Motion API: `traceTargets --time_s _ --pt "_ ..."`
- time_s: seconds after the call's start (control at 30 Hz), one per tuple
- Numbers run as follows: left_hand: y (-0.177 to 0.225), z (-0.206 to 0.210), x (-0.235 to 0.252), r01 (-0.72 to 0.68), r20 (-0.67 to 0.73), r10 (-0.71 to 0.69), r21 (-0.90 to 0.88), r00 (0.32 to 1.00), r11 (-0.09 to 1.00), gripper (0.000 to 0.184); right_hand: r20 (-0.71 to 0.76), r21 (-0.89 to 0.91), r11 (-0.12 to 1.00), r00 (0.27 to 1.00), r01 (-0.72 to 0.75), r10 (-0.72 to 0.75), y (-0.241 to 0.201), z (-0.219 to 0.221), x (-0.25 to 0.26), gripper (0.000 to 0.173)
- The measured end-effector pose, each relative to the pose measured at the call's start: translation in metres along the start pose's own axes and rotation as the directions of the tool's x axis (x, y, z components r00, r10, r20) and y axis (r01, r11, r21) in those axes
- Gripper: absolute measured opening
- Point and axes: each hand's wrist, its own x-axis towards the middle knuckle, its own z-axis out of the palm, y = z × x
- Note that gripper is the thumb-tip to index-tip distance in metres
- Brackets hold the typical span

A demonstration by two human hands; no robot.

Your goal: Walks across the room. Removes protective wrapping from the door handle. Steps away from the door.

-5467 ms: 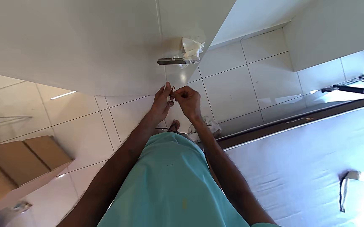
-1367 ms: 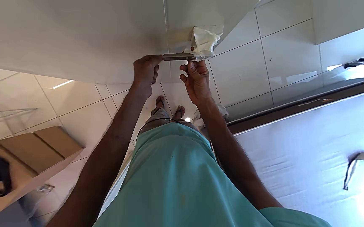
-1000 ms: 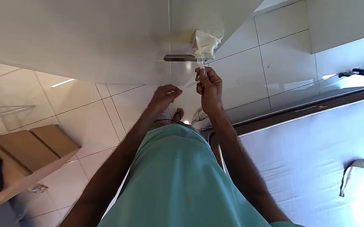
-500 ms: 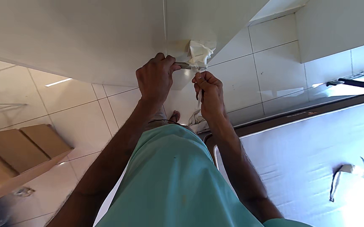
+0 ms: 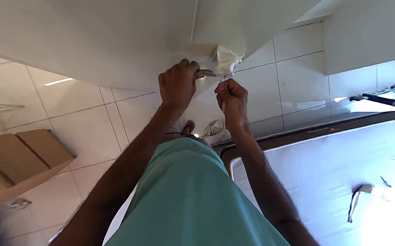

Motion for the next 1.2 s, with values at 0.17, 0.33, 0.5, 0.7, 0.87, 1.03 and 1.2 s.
traceTargets --time_s 0.17,0.33,0.5,0.7,0.87,1.03,1.2 --pt "0.000 -0.002 0.012 0.023 0.031 -0.022 -0.015 0.999 1.000 0.028 0.226 -0.013 0.995 0.970 0.099 -0.093 -0.023 0.010 -0.035 0.017" --pt "0.001 -0.010 0.031 0.005 0.057 -0.002 -0.048 0.998 0.999 0.032 0.315 -0.063 0.989 0.943 0.135 -0.108 -0.027 0.020 -0.016 0.021" --pt "-0.006 -0.016 0.028 -0.036 -0.065 0.016 -0.312 0.998 0.950 0.038 -0.089 -0.051 0.977 0.973 0.208 -0.212 -0.001 0.008 -0.007 0.019" --pt "0.000 0.011 -0.023 0.501 0.503 -0.020 -0.856 0.864 0.129 0.038 -0.057 0.255 0.958 0.991 0.129 -0.119 0.003 0.020 -0.010 0.017" --pt "-0.002 0.029 -0.031 0.659 0.654 0.081 -0.740 0.752 -0.139 0.051 -0.221 -0.007 0.990 0.965 0.143 -0.141 0.020 0.027 0.002 0.016" --pt "0.005 0.043 -0.023 0.588 0.607 -0.224 -0.794 0.762 -0.151 0.044 0.055 -0.355 0.891 0.958 0.281 -0.280 0.019 0.036 -0.007 0.014" --pt "-0.016 0.047 -0.007 0.528 0.627 -0.369 -0.778 0.686 -0.341 0.034 -0.030 0.094 0.986 0.990 0.141 -0.139 0.021 0.015 0.013 0.027"
